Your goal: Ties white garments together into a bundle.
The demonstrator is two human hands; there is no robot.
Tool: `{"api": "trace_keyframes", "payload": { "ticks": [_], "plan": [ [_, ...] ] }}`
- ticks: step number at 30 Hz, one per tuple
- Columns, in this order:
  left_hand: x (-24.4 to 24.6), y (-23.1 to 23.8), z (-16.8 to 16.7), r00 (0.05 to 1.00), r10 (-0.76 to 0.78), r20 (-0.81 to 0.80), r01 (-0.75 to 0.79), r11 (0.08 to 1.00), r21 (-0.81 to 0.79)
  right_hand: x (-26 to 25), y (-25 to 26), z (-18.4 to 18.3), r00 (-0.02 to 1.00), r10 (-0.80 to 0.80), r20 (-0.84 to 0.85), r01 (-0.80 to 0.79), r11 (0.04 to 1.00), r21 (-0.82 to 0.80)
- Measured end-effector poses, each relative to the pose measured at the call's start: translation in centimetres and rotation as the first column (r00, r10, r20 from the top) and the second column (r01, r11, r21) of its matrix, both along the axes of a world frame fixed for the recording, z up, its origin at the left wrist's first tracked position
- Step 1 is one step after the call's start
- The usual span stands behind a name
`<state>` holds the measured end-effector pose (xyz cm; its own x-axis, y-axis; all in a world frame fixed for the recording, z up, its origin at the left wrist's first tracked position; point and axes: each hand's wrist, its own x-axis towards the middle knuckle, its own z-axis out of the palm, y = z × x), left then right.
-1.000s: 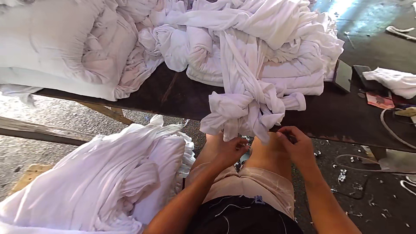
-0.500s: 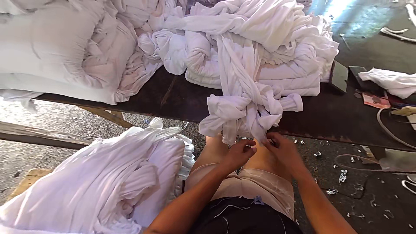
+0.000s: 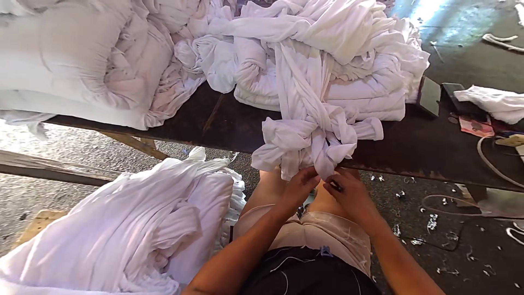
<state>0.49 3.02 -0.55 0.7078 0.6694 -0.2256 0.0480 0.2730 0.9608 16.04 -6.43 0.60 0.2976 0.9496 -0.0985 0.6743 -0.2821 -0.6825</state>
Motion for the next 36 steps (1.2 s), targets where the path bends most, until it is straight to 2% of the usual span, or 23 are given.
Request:
{"api": "trace_keyframes", "payload": {
  "ticks": [2,6,11,15,18,20,22,23,25,26,28,30,32,34,35,36],
  "plan": [
    [-0.1,-0.2,-0.3,1.000,0.019,-0.008,-0.019,1.000,-0.015,-0.3,0.0,0.0,0.998,0.057,-0.030,-0.058,0.998,-0.009],
    [-0.9,-0.6,0.4,1.000,-0.007,-0.002,0.007,1.000,0.027,-1.3,-0.5,0.4,0.994,0.106,0.008,-0.103,0.945,0.310],
    [-1.8,-0.6,2.2,0.987,0.128,0.095,-0.129,0.992,0.006,-2.2,-1.5,1.8,0.972,0.219,-0.089,-0.154,0.871,0.466],
    [-2.6,-0.4,3.2,0.966,0.200,0.165,-0.183,0.977,-0.113,-2.4,-1.4,0.9,0.988,0.121,-0.092,-0.055,0.849,0.525],
    [-2.9,-0.6,3.4,0.964,0.175,0.200,-0.159,0.983,-0.096,-2.4,-0.9,0.1,0.998,0.069,0.001,-0.057,0.816,0.575],
    [-3.0,-0.8,3.4,0.963,0.162,0.215,-0.163,0.987,-0.010,-2.1,-0.5,-0.2,0.998,0.050,0.031,-0.059,0.788,0.613],
    [-2.9,-1.0,2.7,0.961,0.146,0.235,-0.199,0.955,0.221,-1.8,-0.2,0.2,0.998,0.062,0.012,-0.055,0.778,0.626],
    [-2.9,-1.1,2.1,0.967,0.125,0.221,-0.206,0.896,0.393,-1.8,-0.1,0.4,0.997,0.074,-0.004,-0.055,0.775,0.630],
    [-2.8,-1.4,1.7,0.978,0.146,0.150,-0.210,0.707,0.675,-2.0,-0.1,0.8,0.995,0.097,-0.025,-0.059,0.768,0.638],
    [-2.6,-1.4,1.8,0.972,0.188,0.142,-0.230,0.631,0.741,-2.2,-0.1,1.0,0.994,0.108,-0.035,-0.061,0.767,0.639],
    [-2.3,-0.7,1.7,0.943,0.289,0.162,-0.308,0.584,0.751,-2.6,-0.3,1.3,0.981,0.158,-0.113,-0.053,0.777,0.628],
    [-2.4,0.7,1.5,0.903,0.383,0.197,-0.408,0.614,0.676,-2.7,-0.5,1.6,0.909,0.239,-0.342,0.011,0.805,0.593],
    [-2.6,1.7,1.6,0.899,0.384,0.210,-0.436,0.744,0.506,-2.3,-0.6,2.2,0.715,0.275,-0.643,0.118,0.859,0.498],
    [-2.7,2.1,2.4,0.940,0.260,0.220,-0.304,0.933,0.193,-1.9,-0.4,2.9,0.464,0.225,-0.857,0.211,0.911,0.354],
    [-2.7,2.1,2.9,0.948,0.194,0.254,-0.202,0.979,0.005,-1.6,-0.2,3.0,0.342,0.203,-0.918,0.235,0.927,0.292],
    [-2.7,2.1,3.2,0.939,0.169,0.300,-0.124,0.979,-0.163,-1.4,-0.1,3.0,0.234,0.187,-0.954,0.253,0.936,0.245]
  ]
}}
